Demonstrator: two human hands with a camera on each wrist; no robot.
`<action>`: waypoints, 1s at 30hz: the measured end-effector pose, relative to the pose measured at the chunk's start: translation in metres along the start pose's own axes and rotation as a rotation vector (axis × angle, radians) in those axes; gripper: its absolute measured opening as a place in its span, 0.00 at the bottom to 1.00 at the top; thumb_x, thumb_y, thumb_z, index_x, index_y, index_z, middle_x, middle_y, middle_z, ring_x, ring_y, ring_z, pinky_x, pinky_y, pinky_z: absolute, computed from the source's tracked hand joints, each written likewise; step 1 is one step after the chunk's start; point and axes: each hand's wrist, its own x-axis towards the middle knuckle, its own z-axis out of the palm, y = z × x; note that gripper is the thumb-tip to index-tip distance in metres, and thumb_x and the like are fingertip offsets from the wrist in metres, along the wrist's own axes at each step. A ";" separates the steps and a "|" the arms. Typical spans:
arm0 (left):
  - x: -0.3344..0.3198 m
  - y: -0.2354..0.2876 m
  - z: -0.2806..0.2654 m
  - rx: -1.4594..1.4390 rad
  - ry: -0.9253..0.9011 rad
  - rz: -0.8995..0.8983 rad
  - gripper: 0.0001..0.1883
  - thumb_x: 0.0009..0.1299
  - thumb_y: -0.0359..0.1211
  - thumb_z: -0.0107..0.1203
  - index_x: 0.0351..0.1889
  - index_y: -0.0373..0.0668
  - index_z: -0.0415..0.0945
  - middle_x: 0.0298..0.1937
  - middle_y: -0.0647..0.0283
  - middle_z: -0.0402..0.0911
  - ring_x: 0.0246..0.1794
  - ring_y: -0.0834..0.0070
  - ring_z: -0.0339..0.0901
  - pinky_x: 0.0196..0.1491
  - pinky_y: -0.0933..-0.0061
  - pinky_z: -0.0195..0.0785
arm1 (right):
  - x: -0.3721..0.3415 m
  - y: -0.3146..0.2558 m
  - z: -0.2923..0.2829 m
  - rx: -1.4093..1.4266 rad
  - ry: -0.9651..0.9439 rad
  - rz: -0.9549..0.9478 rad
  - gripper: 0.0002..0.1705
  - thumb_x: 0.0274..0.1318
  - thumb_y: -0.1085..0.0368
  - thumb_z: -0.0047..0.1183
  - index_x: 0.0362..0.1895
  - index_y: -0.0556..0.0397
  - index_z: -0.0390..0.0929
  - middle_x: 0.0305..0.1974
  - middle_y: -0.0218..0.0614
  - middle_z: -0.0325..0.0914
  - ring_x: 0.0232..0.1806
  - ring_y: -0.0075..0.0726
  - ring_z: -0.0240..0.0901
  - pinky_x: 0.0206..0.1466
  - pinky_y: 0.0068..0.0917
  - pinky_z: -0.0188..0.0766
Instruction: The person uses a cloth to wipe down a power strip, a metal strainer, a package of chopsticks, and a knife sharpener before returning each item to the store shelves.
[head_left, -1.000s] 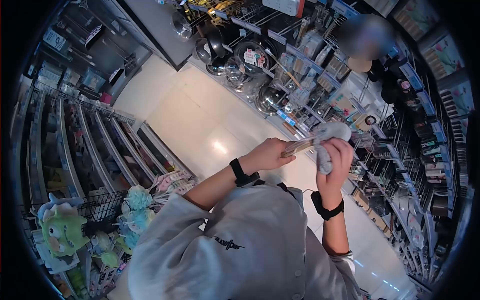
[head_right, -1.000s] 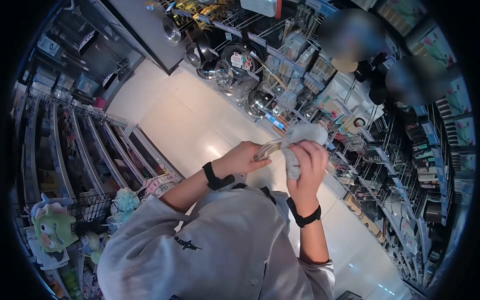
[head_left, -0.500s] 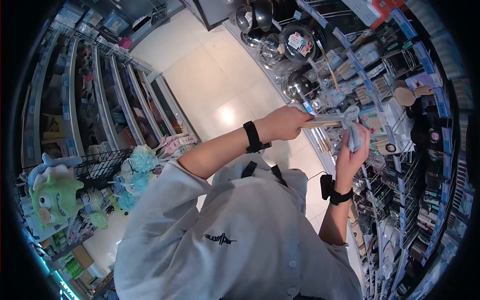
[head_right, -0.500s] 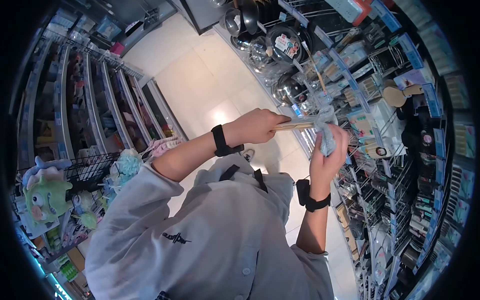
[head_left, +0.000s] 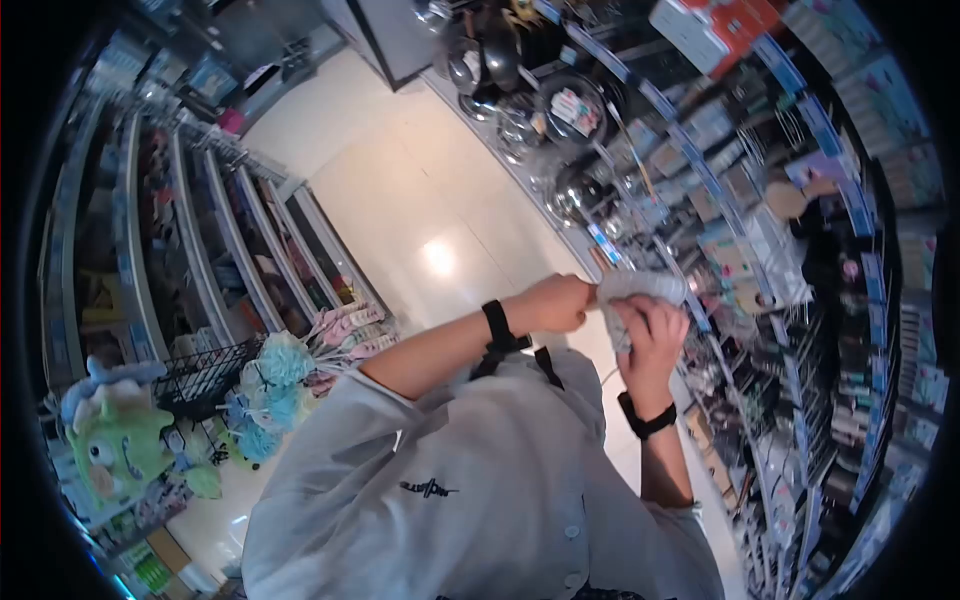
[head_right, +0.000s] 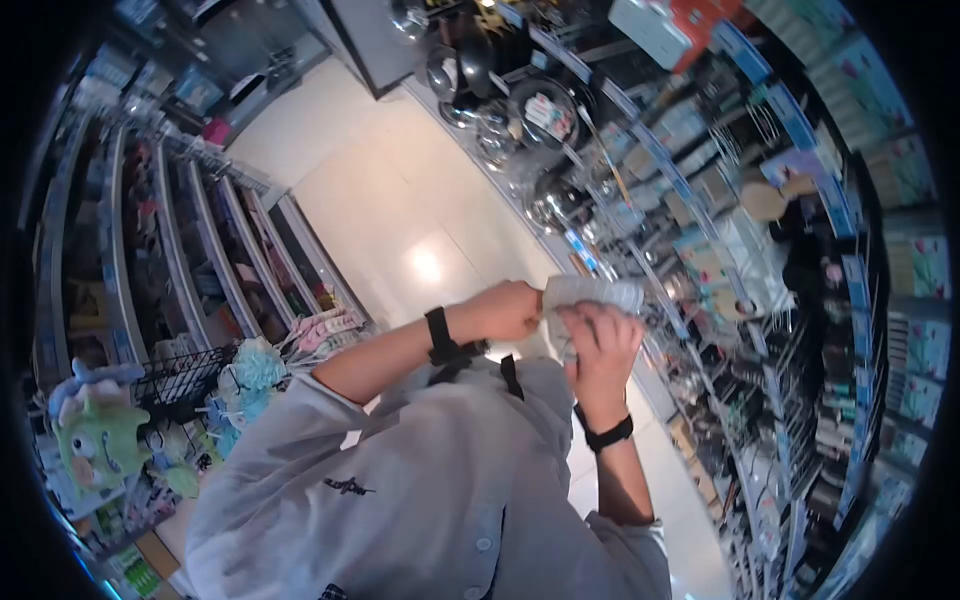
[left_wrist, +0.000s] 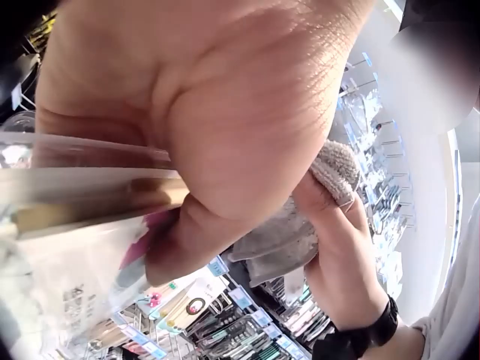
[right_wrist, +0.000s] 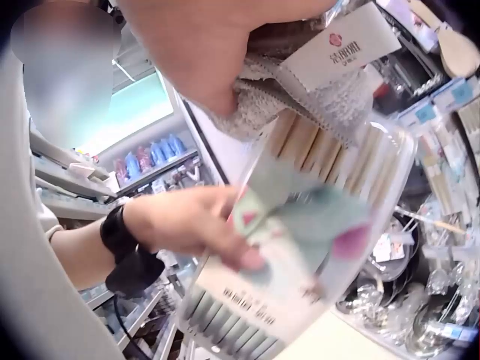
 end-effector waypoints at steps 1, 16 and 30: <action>-0.004 -0.001 0.000 -0.021 0.040 0.074 0.23 0.55 0.27 0.51 0.52 0.48 0.78 0.38 0.51 0.83 0.40 0.50 0.80 0.45 0.53 0.74 | 0.001 0.004 -0.014 0.003 0.058 0.058 0.23 0.40 0.70 0.53 0.46 0.47 0.80 0.45 0.35 0.75 0.51 0.45 0.69 0.56 0.42 0.60; -0.002 0.031 0.000 0.412 -0.081 0.323 0.15 0.58 0.31 0.60 0.45 0.48 0.80 0.40 0.61 0.83 0.44 0.62 0.81 0.46 0.57 0.72 | -0.086 0.012 -0.010 0.269 -0.128 0.583 0.23 0.48 0.62 0.66 0.50 0.50 0.79 0.34 0.47 0.83 0.34 0.45 0.82 0.40 0.32 0.76; 0.005 0.015 0.038 -1.600 -0.030 0.016 0.24 0.72 0.22 0.50 0.66 0.37 0.62 0.61 0.58 0.73 0.61 0.69 0.73 0.63 0.65 0.70 | -0.118 0.005 -0.007 0.639 0.316 0.862 0.17 0.59 0.65 0.59 0.51 0.59 0.78 0.44 0.36 0.79 0.45 0.36 0.76 0.50 0.29 0.70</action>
